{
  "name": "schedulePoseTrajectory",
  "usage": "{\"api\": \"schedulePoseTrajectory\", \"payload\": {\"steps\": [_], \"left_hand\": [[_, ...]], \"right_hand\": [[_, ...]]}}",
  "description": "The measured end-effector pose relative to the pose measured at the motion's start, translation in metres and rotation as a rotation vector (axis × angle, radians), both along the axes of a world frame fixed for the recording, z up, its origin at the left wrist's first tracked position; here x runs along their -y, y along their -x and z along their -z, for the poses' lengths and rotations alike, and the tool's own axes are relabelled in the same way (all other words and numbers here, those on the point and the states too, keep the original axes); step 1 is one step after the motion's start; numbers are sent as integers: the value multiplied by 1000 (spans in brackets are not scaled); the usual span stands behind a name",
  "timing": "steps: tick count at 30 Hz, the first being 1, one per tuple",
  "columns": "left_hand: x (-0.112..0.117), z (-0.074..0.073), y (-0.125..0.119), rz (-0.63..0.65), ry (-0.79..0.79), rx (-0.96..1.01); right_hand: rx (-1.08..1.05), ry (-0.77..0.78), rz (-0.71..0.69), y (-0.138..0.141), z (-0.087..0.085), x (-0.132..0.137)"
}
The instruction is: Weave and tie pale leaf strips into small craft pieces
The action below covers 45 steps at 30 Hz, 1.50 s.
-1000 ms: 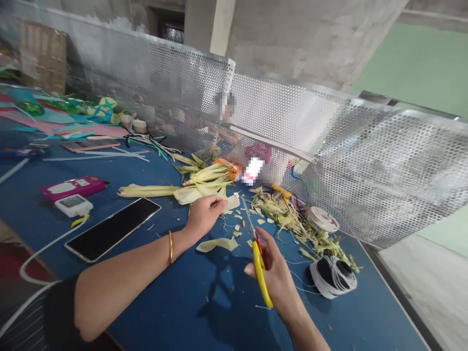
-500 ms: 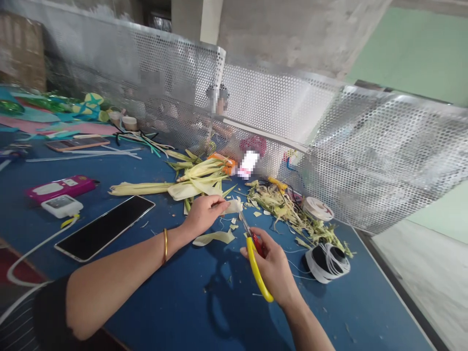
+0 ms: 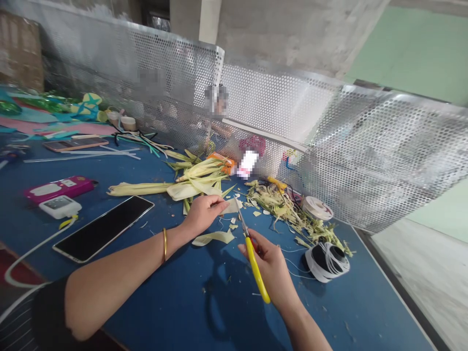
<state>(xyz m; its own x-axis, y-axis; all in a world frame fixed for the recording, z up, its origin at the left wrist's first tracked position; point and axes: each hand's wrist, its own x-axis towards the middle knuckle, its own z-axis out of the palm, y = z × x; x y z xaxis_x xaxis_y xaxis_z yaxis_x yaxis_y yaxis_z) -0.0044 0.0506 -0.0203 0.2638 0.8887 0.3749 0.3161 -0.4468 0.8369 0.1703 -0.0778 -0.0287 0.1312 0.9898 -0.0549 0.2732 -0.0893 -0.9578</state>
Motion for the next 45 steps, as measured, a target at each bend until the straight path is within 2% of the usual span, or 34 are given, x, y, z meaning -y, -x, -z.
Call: {"api": "schedulePoseTrajectory", "payload": {"steps": [4, 9, 12, 14, 17, 18, 20, 22, 25, 28, 30, 32, 33, 36, 37, 40, 45], "left_hand": [[-2, 1, 0, -4, 10, -10], [-5, 0, 1, -10, 34, -33], [-1, -9, 5, 23, 133, -67], [5, -18, 9, 153, 247, -106], [11, -27, 15, 530, 446, -230], [10, -28, 17, 603, 459, -270], [6, -27, 18, 517, 368, -255], [0, -23, 18, 419, 132, -449], [-4, -18, 17, 385, 53, -802], [0, -13, 14, 341, -9, -899], [3, -9, 11, 316, -28, -801], [5, -6, 8, 322, 47, -579], [6, -5, 6, 341, 136, -443], [13, -5, -1, 370, 584, -14], [17, -5, -4, 332, 650, 103], [29, -5, -13, 209, 639, 311], [46, 0, -23, 147, 429, 342]], "right_hand": [[-31, 4, -8, 2, 2, 0], [-189, -32, 183, -3, -1, -3], [-272, -111, 202, -11, -7, -1], [-277, -129, 163, -15, -11, 0], [-270, -132, 151, -14, -12, 2], [-271, -125, 154, -13, -12, 1], [-264, -106, 172, -9, -9, 0], [-255, -99, 205, -6, -6, -2], [-259, -103, 235, -5, -4, -3], [-266, -107, 228, -6, -2, -4], [-271, -104, 214, -8, -1, -6], [-274, -93, 206, -10, -1, -7], [-275, -87, 212, -10, -1, -8], [-289, -112, 237, -5, -5, -9], [-304, -129, 243, -2, -6, -9], [-374, -153, 237, 12, -9, -6], [-435, -144, 181, 31, -6, 1]]}}
